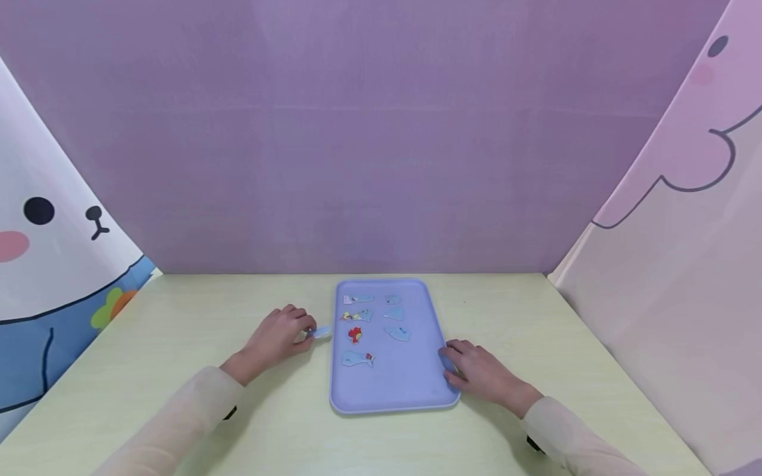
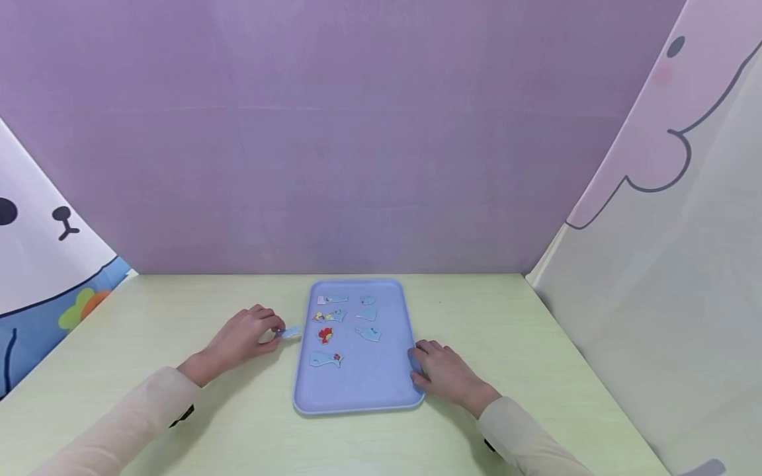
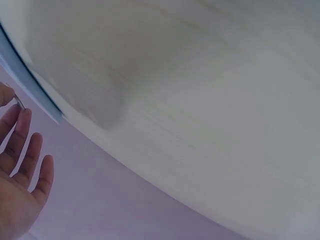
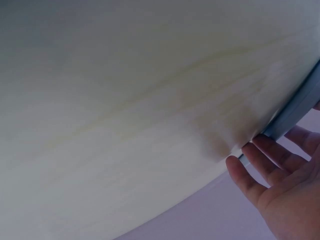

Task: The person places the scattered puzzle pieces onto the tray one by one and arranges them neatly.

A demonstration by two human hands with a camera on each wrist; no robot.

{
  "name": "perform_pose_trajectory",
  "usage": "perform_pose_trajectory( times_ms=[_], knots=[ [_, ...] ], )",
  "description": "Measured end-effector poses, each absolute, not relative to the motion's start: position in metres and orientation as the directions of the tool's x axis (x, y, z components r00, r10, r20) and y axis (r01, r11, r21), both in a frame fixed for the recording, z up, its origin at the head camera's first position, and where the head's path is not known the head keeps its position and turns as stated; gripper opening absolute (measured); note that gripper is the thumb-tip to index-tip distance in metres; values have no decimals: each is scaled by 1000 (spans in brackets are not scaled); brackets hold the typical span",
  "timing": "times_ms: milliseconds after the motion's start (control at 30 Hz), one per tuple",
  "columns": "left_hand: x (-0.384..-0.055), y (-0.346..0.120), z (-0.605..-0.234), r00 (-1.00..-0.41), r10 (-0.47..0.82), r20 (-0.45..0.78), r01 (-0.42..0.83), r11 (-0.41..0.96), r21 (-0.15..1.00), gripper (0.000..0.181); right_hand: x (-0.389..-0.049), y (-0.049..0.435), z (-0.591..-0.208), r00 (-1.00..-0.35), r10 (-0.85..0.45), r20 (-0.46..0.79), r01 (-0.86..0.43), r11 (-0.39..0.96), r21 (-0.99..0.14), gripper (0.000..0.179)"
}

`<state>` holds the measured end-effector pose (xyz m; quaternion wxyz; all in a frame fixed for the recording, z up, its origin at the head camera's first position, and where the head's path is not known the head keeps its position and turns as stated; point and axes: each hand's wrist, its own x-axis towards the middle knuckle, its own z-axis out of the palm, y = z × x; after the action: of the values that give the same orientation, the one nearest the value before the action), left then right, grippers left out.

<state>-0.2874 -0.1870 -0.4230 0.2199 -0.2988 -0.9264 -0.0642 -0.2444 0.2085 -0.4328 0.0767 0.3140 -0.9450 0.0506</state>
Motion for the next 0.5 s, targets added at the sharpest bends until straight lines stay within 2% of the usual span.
perform_pose_trajectory(
  times_ms=[267,500],
  knots=[
    [-286,-168,-423,-702,565,434,618,786,-23,14,-245,208,-431,-786,-590,183,-606,795,-41,41],
    [-283,-150,-424,-710,577,404,631,776,0,13,-244,207,-430,-788,-590,175,-605,795,-44,41]
  ],
)
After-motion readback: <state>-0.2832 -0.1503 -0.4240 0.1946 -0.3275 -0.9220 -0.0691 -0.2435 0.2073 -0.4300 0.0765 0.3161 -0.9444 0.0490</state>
